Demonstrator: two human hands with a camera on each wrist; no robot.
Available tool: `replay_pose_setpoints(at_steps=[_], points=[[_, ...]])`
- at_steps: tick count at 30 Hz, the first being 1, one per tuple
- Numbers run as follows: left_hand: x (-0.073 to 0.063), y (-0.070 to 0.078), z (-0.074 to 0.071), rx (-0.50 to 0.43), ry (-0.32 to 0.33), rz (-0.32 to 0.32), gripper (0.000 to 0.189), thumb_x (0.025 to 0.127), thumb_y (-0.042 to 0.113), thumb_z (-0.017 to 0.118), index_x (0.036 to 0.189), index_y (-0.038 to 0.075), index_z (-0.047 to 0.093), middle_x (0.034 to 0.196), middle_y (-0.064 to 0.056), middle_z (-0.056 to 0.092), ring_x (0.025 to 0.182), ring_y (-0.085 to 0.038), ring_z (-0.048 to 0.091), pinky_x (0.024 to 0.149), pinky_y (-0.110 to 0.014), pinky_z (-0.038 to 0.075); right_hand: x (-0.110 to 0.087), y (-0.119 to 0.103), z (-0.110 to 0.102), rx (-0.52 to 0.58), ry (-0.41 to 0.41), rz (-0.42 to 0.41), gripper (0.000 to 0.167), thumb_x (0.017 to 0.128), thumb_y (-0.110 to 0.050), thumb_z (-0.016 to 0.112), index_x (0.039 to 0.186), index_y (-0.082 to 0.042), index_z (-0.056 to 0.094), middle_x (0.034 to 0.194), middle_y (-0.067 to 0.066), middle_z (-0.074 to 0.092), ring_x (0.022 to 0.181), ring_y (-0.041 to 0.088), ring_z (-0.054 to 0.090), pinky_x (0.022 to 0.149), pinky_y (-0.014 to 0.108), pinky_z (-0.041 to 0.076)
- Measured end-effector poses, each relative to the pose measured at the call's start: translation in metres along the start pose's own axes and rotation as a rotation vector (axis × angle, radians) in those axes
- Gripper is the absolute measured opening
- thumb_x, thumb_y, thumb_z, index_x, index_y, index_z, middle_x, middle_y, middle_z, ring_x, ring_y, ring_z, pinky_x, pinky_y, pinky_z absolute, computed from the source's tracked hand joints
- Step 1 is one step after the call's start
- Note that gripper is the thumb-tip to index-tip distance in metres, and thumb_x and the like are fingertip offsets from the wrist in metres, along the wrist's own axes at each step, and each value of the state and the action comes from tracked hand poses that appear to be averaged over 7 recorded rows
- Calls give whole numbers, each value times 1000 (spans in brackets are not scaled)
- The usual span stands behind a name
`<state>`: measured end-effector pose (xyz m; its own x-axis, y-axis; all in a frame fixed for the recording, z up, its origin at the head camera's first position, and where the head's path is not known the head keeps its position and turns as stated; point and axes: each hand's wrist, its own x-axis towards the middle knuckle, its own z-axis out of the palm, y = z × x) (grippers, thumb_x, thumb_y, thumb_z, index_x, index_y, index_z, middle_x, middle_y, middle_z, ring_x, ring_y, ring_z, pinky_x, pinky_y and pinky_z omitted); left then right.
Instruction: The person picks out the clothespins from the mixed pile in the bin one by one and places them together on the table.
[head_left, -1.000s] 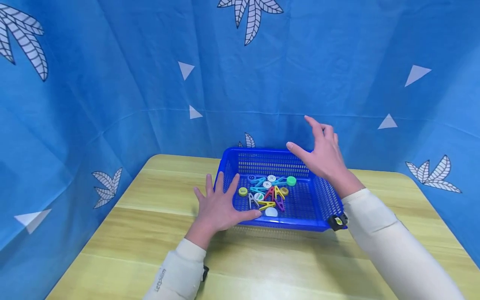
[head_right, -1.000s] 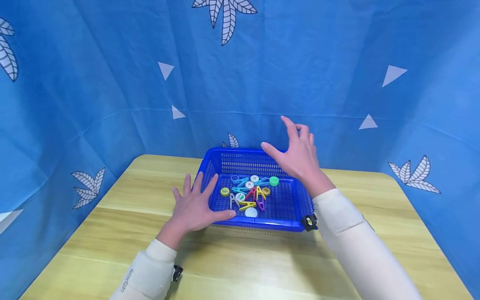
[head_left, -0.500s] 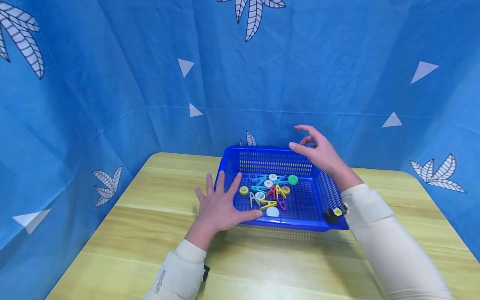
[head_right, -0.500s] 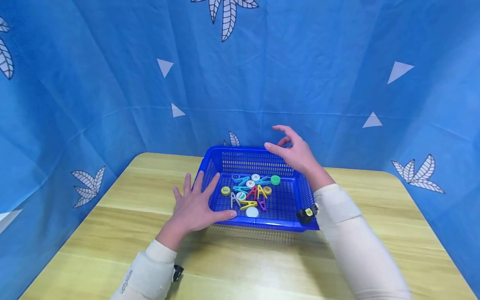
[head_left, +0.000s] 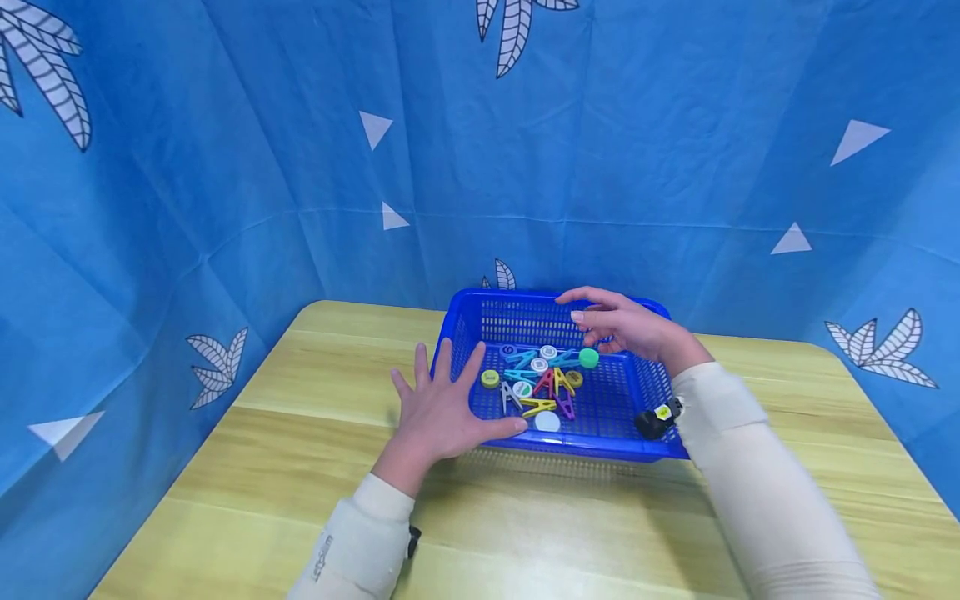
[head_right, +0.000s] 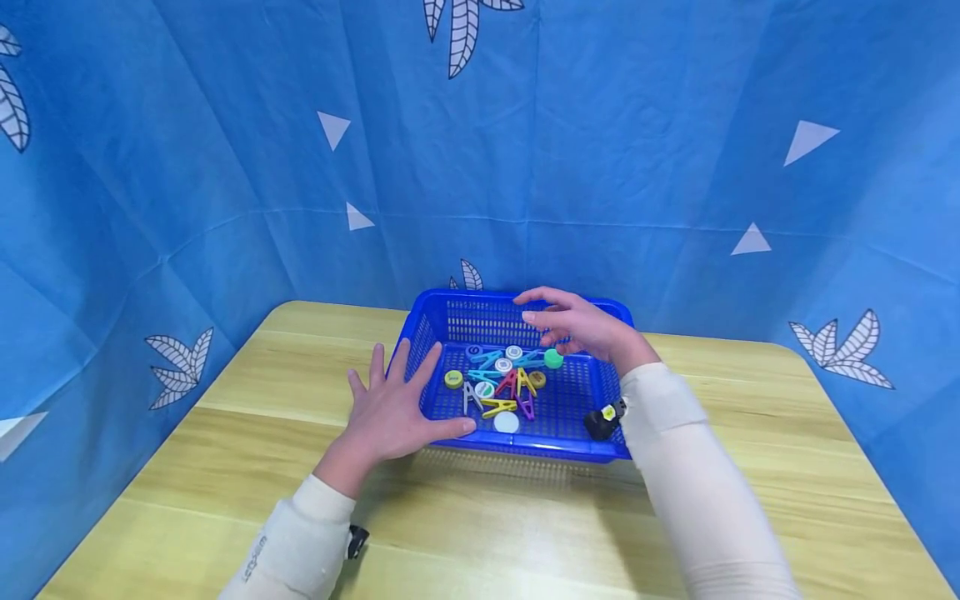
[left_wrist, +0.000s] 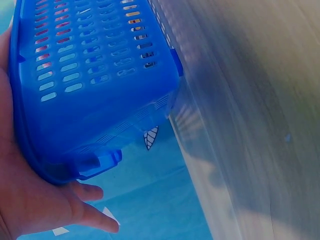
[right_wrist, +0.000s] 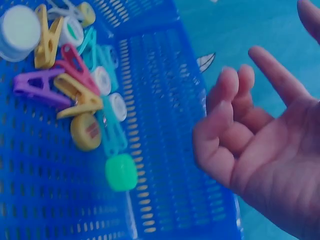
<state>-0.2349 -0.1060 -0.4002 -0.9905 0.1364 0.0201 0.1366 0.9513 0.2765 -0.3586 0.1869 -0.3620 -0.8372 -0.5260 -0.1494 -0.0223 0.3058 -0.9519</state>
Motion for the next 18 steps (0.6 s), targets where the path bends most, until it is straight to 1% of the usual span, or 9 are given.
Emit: replay_pose_setpoints(at_steps=[2, 4, 6, 9, 11, 13, 15, 18], points=[[0, 0, 0, 1, -6, 0, 125, 59, 101, 42, 161, 36, 12, 166, -16, 0, 144, -48, -19, 103, -77, -8, 2, 5, -1, 42, -33, 35, 54, 102, -34, 58, 150, -15, 43, 101, 16, 48, 78, 23, 59, 70, 38, 52], [0, 1, 0, 3, -8, 0, 124, 60, 101, 42, 161, 35, 13, 166, -15, 0, 144, -48, -19, 103, -77, -7, 4, 10, -2, 66, -45, 60, 57, 100, -34, 61, 151, -16, 41, 102, 15, 49, 76, 22, 57, 71, 39, 52], [0, 1, 0, 9, -9, -1, 124, 60, 101, 42, 161, 35, 13, 166, -15, 0, 144, -48, -18, 104, -77, -6, 5, 14, -3, 65, -46, 87, 62, 98, -37, 65, 151, -18, 41, 109, 15, 50, 79, 23, 57, 74, 40, 52], [1, 1, 0, 8, -12, 1, 124, 60, 101, 42, 161, 35, 13, 166, -15, -1, 144, -48, -19, 104, -77, -7, 7, 19, -5, 47, -44, 126, 67, 93, -40, 72, 151, -23, 43, 112, 17, 52, 89, 32, 56, 81, 47, 52], [1, 1, 0, 6, -13, 4, 125, 60, 101, 41, 161, 35, 12, 166, -15, -1, 144, -48, -19, 103, -77, -7, 8, 22, -6, 30, -49, 156, 70, 89, -40, 76, 150, -27, 44, 110, 17, 53, 97, 39, 54, 86, 52, 50], [1, 2, -1, 0, -14, 5, 125, 60, 101, 42, 161, 35, 12, 166, -15, -1, 144, -48, -19, 103, -77, -7, 8, 24, -7, 16, -67, 187, 72, 86, -38, 79, 149, -31, 45, 105, 17, 54, 102, 43, 51, 88, 55, 48], [1, 2, -1, -4, -17, 2, 124, 60, 101, 43, 161, 35, 12, 166, -15, -2, 144, -48, -19, 103, -77, -8, 9, 27, -9, -2, -94, 216, 75, 84, -36, 82, 149, -32, 44, 107, 15, 55, 104, 43, 51, 86, 53, 48], [0, 3, 0, -4, -25, -2, 124, 61, 100, 44, 161, 34, 12, 166, -15, -2, 144, -48, -19, 103, -77, -8, 9, 32, -10, -14, -130, 254, 79, 82, -31, 84, 149, -33, 43, 100, 12, 56, 95, 38, 53, 76, 44, 49]])
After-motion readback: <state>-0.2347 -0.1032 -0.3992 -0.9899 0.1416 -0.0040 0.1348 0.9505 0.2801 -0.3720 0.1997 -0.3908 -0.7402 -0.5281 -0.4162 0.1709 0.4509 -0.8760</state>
